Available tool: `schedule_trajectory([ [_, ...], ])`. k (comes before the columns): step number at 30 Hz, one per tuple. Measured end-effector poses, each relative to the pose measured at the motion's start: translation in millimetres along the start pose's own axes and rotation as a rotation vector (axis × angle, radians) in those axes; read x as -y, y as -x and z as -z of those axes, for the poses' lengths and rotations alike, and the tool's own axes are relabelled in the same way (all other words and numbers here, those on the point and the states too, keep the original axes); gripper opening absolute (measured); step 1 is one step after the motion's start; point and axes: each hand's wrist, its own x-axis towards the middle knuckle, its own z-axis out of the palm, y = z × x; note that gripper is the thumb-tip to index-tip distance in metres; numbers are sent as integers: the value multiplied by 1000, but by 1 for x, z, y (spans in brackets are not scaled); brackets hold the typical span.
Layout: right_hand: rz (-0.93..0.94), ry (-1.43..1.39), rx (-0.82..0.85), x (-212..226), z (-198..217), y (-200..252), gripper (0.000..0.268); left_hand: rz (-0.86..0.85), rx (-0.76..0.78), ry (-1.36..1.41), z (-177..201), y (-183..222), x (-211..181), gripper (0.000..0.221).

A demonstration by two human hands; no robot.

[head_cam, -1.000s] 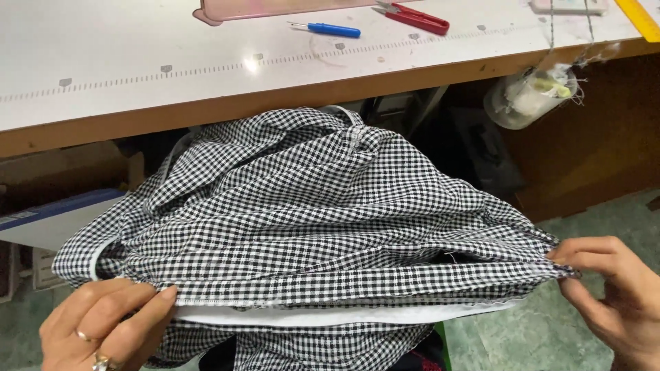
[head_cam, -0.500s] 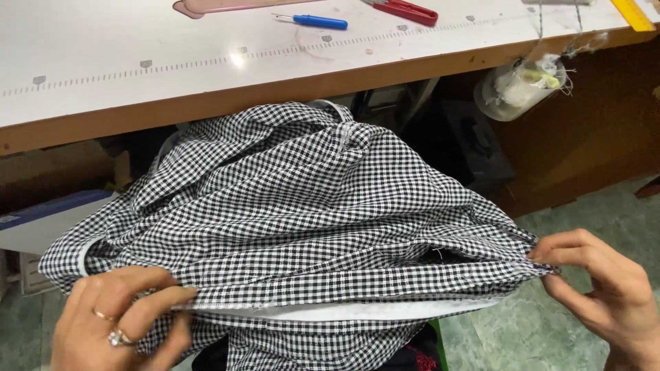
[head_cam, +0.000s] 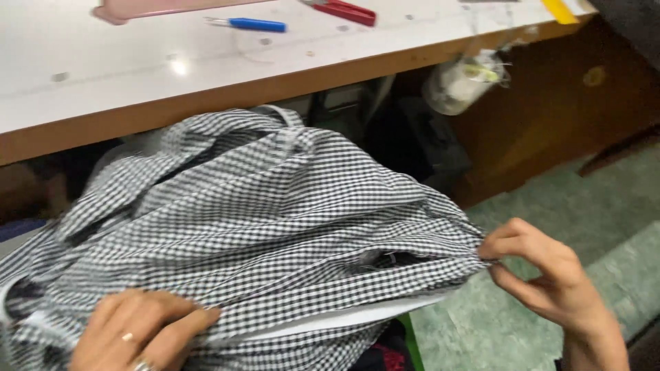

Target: Inspecting a checkered garment for loose threads and removing them using a small thread-picking tool at a sewing workstation.

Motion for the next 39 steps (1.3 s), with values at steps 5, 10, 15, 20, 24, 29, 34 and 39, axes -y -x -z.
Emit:
schedule_trajectory([
  [5,99,57,186,2,6,-3,27,68,-80,-103,-15,10,11,19],
  [10,167,255,248,15,10,-5,34,376,365,-191,-22,17,41,21],
  [15,214,449,321,15,11,1,69,56,-42,-143,-14,11,14,22],
  [20,262,593,514,18,8,-3,85,32,-36,-175,-11,9,12,28],
  [24,290,664,578,24,2,-8,99,16,-66,-146,-9,4,7,25],
  [29,228,687,582,23,-5,-10,61,15,-53,-132,-9,7,11,29],
  [34,137,686,505,13,-3,-1,72,-45,-59,-65,-8,9,18,25],
  [39,178,629,416,14,-8,1,69,-100,-145,3,2,-6,8,18],
])
